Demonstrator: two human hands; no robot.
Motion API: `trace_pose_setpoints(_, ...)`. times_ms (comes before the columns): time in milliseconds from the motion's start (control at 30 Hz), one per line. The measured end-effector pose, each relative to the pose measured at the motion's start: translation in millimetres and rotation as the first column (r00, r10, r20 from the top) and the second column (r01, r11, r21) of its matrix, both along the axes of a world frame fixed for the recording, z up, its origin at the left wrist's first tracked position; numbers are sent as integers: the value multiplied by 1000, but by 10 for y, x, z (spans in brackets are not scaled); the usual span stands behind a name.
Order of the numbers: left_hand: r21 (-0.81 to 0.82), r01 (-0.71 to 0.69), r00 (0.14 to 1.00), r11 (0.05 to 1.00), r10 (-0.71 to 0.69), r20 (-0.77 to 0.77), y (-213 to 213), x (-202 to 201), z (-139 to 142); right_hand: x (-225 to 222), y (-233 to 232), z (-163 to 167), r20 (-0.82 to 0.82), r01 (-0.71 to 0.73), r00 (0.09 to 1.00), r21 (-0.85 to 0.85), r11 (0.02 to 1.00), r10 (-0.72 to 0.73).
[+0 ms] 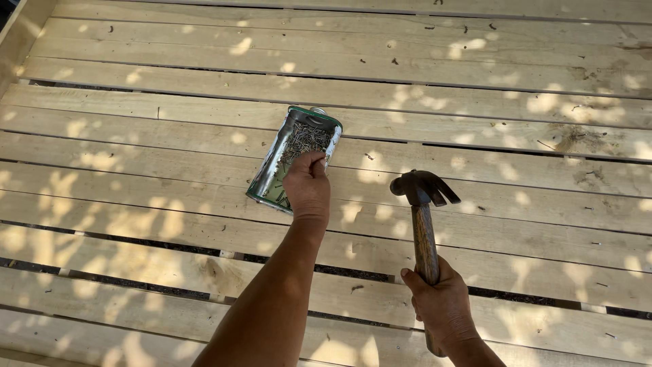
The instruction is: The person repeatedly picks nails from a metal tin and hammers them into a wooden slatted surface. They hold the nail with the left hand and strike with a claw hammer in the right hand, moving along the planks to secure them.
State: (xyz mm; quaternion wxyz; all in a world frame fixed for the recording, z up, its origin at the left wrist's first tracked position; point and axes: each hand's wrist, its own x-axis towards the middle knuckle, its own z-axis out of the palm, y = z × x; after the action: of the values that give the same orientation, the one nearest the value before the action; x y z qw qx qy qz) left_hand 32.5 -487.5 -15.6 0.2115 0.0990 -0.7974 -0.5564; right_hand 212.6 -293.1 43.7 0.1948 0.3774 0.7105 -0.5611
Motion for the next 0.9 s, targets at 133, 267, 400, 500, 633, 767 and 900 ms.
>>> trace_pose_setpoints(133,16,205,960,979,-204,189,547,363,-96,127,198,-48,-18,22,1000,-33,999,-23)
trace_pose_setpoints(267,35,320,903,947,-316,293,952,651,-329,251,408,-114,-37,13,999,-40,999,-14)
trace_pose_setpoints(400,41,322,879,946,-315,358,1162,791,-526,318,551,-129,-54,7,999,-30,1000,-8)
trace_pose_setpoints(500,-15,306,883,952,-279,377,1250,843,-588,355,636,-117,-11,5,1000,4,1000,-5)
trace_pose_setpoints(633,-140,250,901,958,-177,395,1348,848,-587,371,742,-142,26,9,1000,5,1000,-9)
trace_pose_setpoints(767,-284,239,923,928,-126,365,1423,857,-567,405,799,-188,-21,0,1000,1,1000,0)
trace_pose_setpoints(900,-357,279,927,891,-153,343,1434,878,-527,415,801,-209,15,2,1000,-14,1000,-2)
